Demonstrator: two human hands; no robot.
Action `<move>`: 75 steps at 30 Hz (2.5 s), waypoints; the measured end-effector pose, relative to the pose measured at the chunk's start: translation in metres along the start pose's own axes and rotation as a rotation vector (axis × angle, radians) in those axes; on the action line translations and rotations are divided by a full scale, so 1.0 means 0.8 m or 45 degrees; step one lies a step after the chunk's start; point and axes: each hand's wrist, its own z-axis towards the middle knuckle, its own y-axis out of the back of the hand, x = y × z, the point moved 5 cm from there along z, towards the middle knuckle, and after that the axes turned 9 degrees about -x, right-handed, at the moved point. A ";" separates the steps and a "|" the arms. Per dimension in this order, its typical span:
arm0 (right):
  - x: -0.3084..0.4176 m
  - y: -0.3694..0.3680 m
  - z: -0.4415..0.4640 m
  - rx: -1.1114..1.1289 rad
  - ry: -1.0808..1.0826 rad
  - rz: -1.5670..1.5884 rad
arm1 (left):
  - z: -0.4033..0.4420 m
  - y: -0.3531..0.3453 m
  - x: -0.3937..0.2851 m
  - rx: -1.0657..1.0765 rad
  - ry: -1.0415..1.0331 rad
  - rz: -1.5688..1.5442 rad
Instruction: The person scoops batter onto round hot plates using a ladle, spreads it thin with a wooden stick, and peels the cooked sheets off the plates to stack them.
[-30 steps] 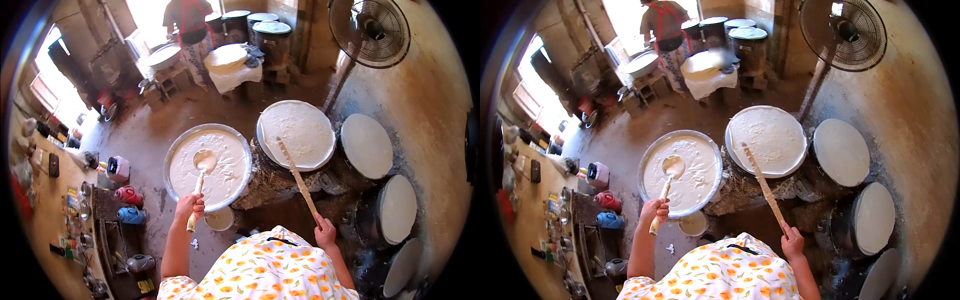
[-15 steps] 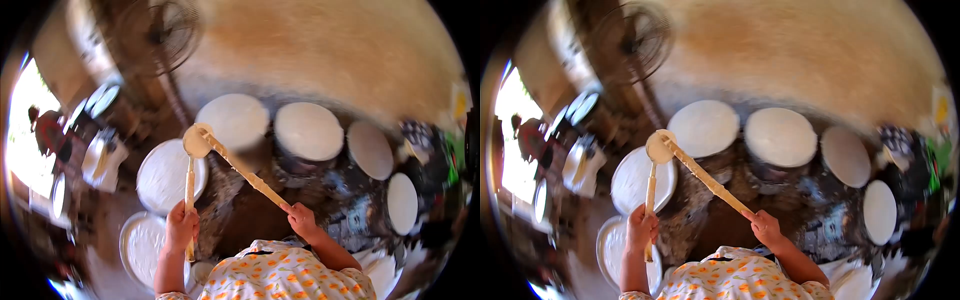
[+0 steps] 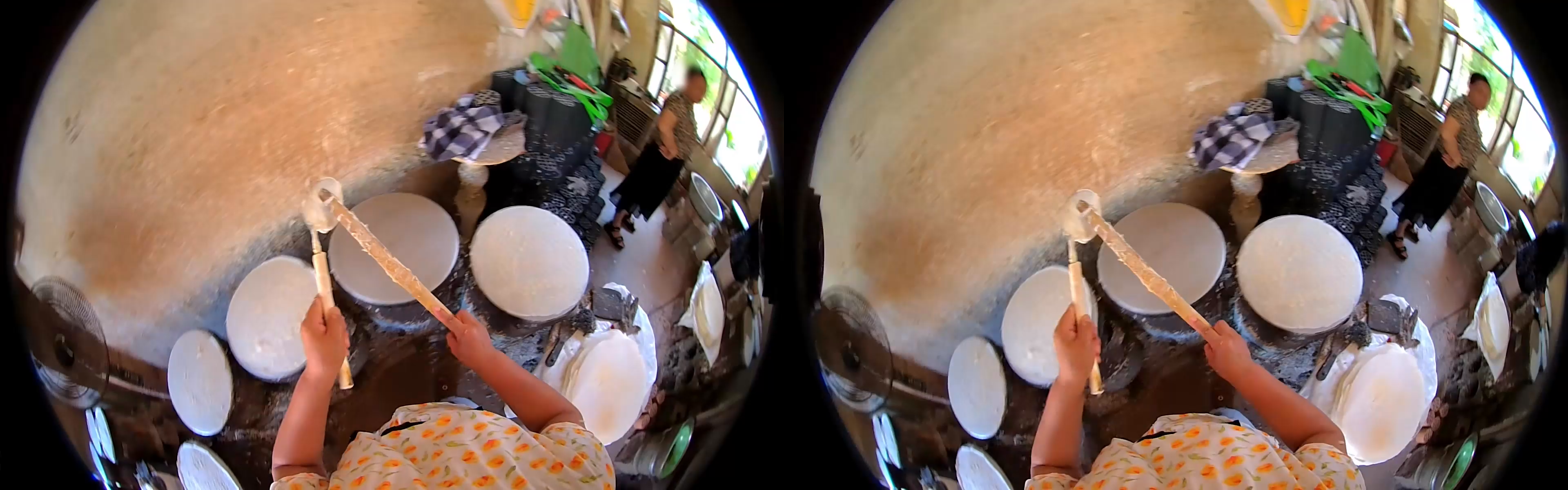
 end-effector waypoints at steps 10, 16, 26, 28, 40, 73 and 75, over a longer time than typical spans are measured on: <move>-0.118 -0.003 -0.060 0.124 -0.623 -0.205 | 0.098 -0.192 0.125 0.541 0.224 -0.015; -0.096 -0.024 -0.081 0.214 -0.864 -0.453 | 0.181 -0.185 0.232 0.508 -0.844 0.621; -0.035 -0.008 -0.083 -0.071 -0.860 -0.338 | 0.209 -0.130 0.102 0.683 -1.267 1.197; -0.029 -0.011 -0.082 -0.074 -0.864 -0.335 | 0.208 -0.125 0.107 0.645 -1.293 1.154; -0.021 -0.024 -0.093 -0.209 -0.878 -0.253 | 0.218 -0.096 0.098 0.534 -1.293 0.950; -0.085 -0.135 0.141 -0.056 -0.919 0.186 | 0.229 0.001 0.092 0.524 0.373 -0.479; -0.077 -0.125 0.132 -0.064 -0.958 0.161 | 0.226 0.001 0.100 0.574 0.334 -0.345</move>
